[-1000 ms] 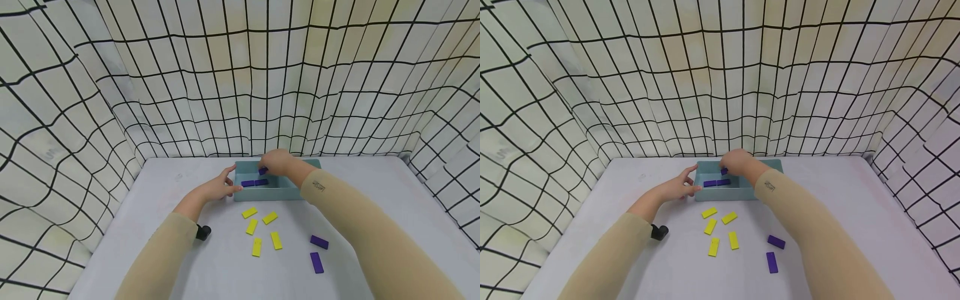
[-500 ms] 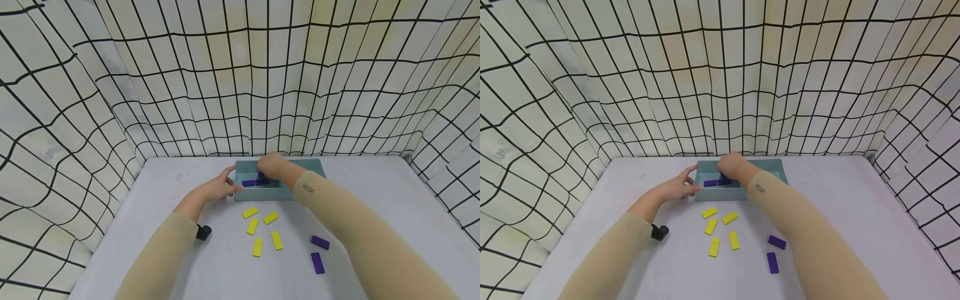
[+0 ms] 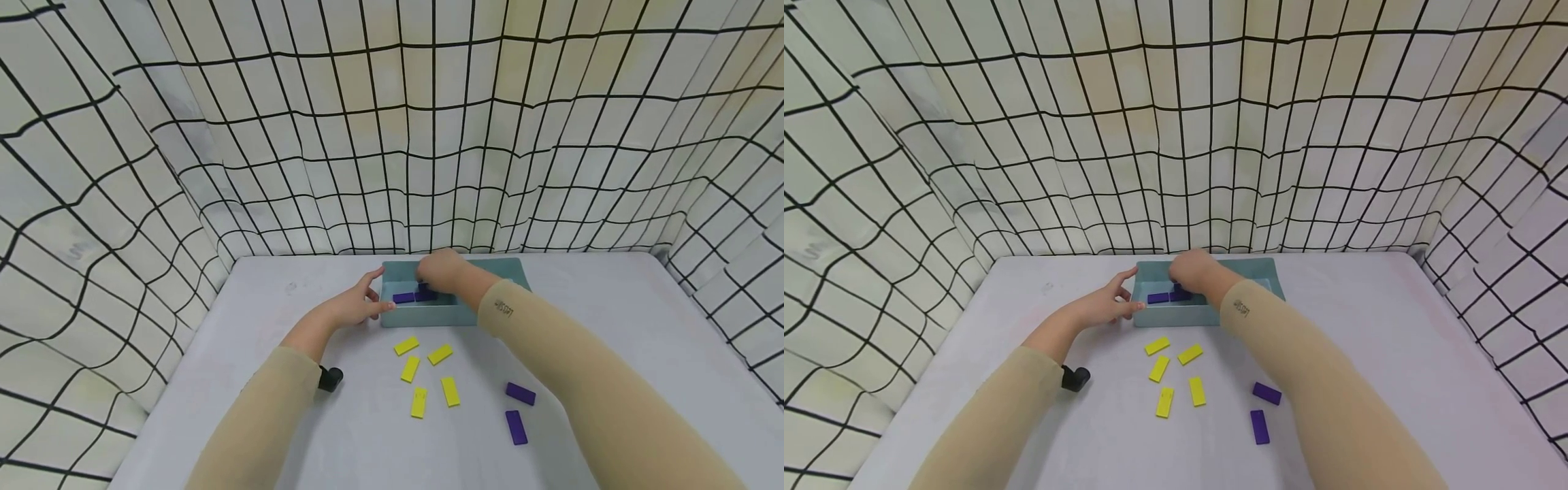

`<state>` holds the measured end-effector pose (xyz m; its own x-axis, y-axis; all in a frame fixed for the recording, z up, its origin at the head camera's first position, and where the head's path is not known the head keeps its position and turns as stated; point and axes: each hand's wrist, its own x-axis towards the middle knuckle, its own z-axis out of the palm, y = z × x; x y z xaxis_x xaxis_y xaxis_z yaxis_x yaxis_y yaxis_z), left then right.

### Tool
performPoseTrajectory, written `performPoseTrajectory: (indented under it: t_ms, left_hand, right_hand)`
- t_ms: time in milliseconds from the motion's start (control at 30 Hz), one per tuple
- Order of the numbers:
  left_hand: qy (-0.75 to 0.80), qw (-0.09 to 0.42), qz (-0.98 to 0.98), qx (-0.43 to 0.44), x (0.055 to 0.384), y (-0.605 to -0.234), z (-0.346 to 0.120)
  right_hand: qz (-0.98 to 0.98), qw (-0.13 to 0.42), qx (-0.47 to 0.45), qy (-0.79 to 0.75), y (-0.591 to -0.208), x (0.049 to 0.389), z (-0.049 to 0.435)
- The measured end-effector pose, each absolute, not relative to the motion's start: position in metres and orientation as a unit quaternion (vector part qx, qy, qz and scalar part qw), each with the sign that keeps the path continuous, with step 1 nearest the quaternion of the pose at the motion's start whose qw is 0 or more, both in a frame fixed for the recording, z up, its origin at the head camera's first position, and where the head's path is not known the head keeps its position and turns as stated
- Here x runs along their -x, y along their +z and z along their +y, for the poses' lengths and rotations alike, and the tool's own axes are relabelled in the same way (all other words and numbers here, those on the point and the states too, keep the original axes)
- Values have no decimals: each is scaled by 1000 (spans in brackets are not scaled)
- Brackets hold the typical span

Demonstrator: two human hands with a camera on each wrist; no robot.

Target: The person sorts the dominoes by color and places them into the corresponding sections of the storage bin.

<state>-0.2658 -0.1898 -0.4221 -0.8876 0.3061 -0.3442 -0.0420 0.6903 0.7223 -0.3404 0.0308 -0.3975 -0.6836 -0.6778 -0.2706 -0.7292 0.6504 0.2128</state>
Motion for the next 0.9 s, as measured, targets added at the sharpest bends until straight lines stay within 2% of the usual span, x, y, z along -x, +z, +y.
performPoseTrajectory:
  t_ms: [200,600,900]
  left_hand:
    - [386,225,892,-73,265,-422,-189]
    - [380,233,893,-68,266,-422,-189]
    - [368,229,899,-65,266,-421,-188]
  right_hand:
    - [910,87,382,133,-395,340,34]
    - [930,88,354,37,-367,318,55]
    - [930,52,364,-10,-353,295,79]
